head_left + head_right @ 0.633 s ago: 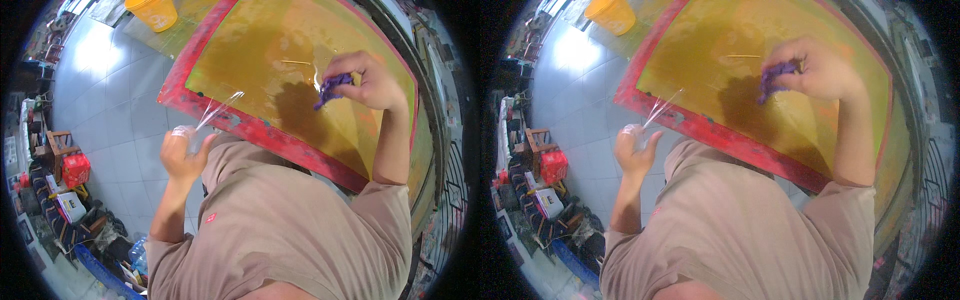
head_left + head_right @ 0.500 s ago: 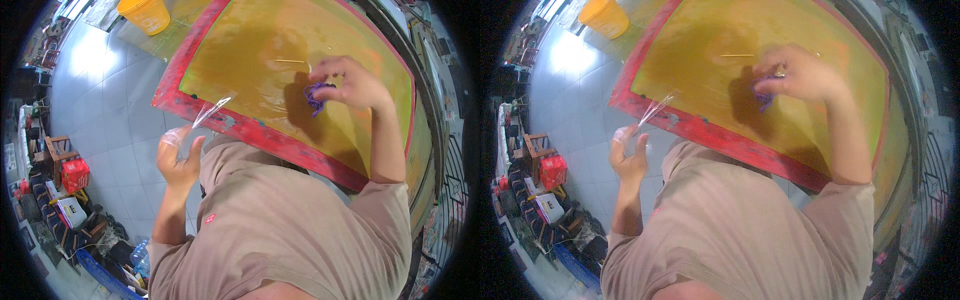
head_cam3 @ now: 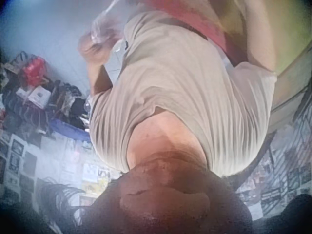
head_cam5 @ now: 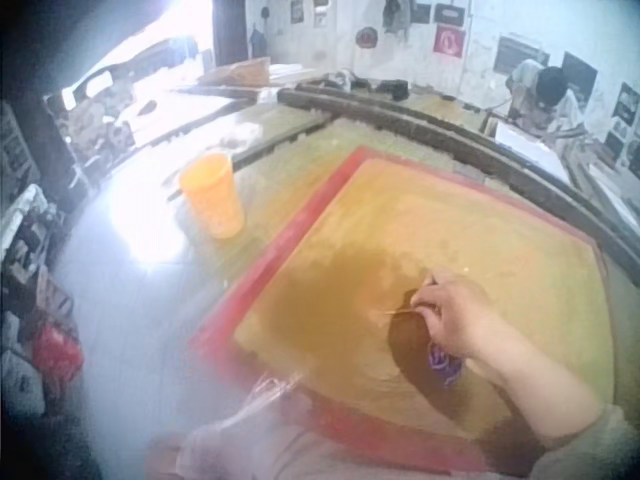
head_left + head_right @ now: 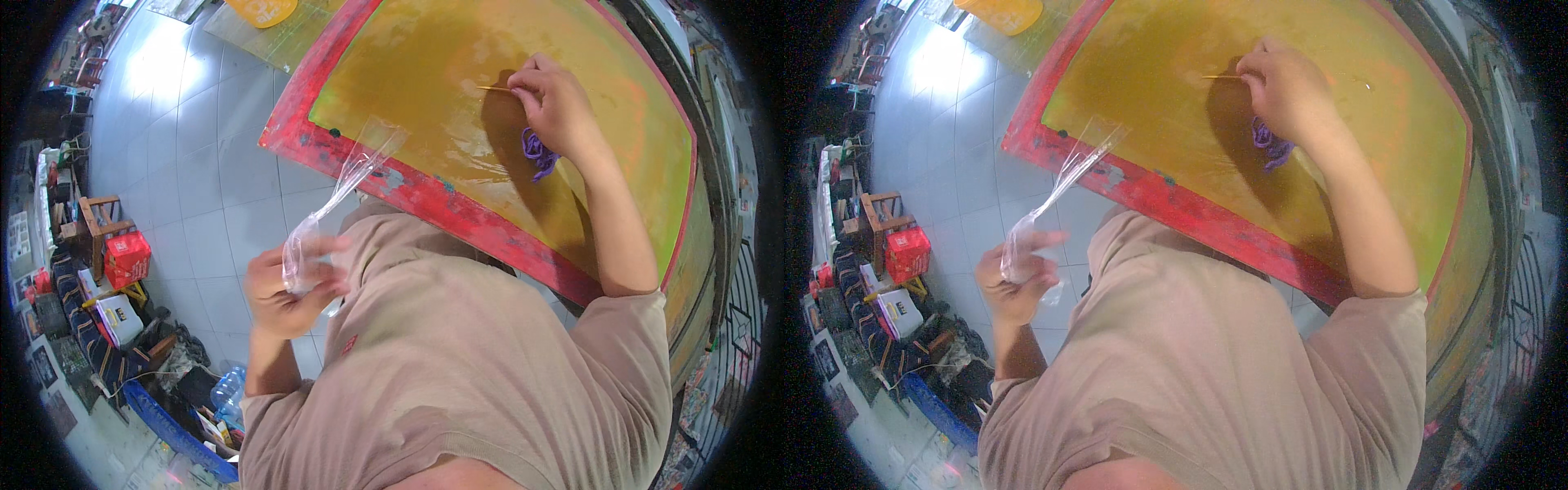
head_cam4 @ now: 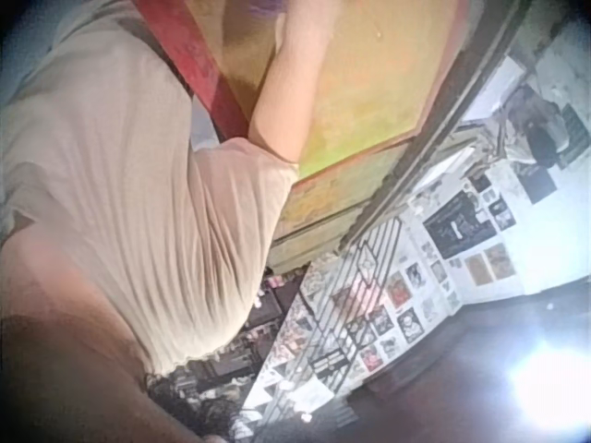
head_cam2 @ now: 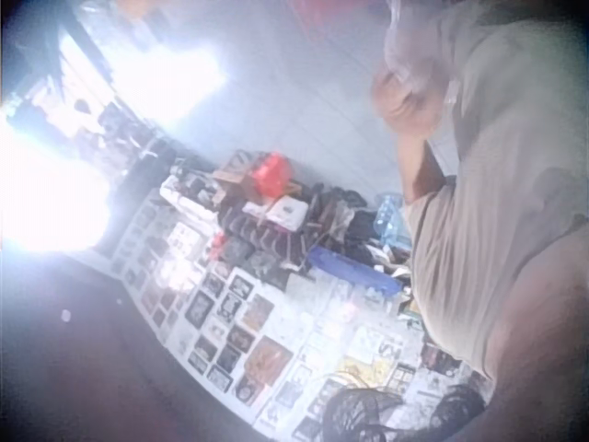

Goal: The person assembles small craft items on a workbench. They place a purple rubber band and a clear plastic sheet on a yellow board, then use a wooden stick to manipulate the plastic sheet and arrange the rubber band. The person handles the items one at a time and adjusts their positions repeatedly.

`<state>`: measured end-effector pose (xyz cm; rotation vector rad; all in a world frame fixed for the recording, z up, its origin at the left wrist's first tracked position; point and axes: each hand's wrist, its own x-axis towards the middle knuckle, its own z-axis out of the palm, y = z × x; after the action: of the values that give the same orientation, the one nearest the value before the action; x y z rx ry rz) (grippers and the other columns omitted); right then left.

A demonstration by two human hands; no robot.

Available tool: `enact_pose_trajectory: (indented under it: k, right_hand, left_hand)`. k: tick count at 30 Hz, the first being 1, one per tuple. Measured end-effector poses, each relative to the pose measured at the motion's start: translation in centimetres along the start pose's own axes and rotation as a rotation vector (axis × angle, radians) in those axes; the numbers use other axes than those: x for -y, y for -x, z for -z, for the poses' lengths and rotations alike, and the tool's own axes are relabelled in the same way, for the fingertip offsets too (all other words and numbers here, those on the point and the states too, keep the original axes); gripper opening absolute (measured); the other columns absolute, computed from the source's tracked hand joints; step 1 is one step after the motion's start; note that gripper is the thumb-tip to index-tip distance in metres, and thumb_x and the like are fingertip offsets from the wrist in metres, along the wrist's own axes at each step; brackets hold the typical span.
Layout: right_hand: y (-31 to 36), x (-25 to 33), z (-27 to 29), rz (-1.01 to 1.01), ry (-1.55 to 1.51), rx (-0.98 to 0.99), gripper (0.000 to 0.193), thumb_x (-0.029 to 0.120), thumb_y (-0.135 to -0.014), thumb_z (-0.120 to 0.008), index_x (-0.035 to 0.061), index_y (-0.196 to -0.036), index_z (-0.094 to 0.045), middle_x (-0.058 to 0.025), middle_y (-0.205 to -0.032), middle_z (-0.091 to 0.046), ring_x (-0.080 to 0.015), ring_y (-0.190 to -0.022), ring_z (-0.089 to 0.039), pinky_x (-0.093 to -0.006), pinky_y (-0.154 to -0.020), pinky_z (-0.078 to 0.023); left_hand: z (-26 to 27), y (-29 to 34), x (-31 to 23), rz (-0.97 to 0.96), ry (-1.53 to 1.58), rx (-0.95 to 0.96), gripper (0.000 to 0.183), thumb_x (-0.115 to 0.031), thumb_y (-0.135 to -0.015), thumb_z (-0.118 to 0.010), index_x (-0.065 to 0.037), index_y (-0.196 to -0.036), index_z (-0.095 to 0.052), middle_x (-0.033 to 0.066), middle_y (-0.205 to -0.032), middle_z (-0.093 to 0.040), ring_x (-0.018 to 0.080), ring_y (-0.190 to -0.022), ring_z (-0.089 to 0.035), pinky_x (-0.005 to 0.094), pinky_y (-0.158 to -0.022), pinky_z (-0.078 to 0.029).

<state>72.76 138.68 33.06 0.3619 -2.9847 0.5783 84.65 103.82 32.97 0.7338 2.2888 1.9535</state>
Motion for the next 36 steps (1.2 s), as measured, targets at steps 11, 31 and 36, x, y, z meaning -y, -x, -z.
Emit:
enact_pose_trajectory:
  k: [11, 31, 36]
  right_hand:
    - [-0.4, 3.7, 1.1, 0.073, -0.3, -0.007, 0.01, 0.003, -0.082, -0.052, -0.0004, -0.089, -0.058, -0.0123, -0.074, -0.061, -0.0235, -0.068, -0.058, -0.0314, -0.063, -0.046]
    - [-0.1, 7.2, -3.3, 0.228, -0.174, -0.03, 0.008, 0.007, -0.079, -0.054, 0.0033, -0.084, -0.06, -0.0156, -0.077, -0.06, -0.0351, -0.074, -0.057, -0.042, -0.064, -0.045]
    - [0.6, 6.3, -3.2, 0.248, -0.233, -0.008, 0.011, 0.011, -0.078, -0.052, 0.004, -0.08, -0.06, -0.0163, -0.076, -0.061, -0.0367, -0.074, -0.058, -0.0462, -0.064, -0.045]
  left_hand:
    - [7.7, 3.3, 0.7, 0.298, -0.093, -0.314, 0.04, -0.026, -0.076, -0.072, 0.0, -0.105, -0.062, 0.0101, -0.097, -0.064, 0.018, -0.094, -0.059, 0.0323, -0.081, -0.043]
    - [-4.7, -9.5, 2.9, 0.489, -0.484, -0.152, 0.043, -0.031, -0.083, -0.063, 0.0, -0.054, -0.053, 0.0105, -0.048, -0.051, 0.0227, -0.042, -0.048, 0.0336, -0.044, -0.037]
    - [-4.4, -8.8, 5.2, 0.127, -0.401, -0.325, 0.032, -0.014, -0.083, -0.063, 0.0, -0.055, -0.052, 0.007, -0.045, -0.043, 0.0117, -0.041, -0.036, 0.0267, -0.041, -0.03]
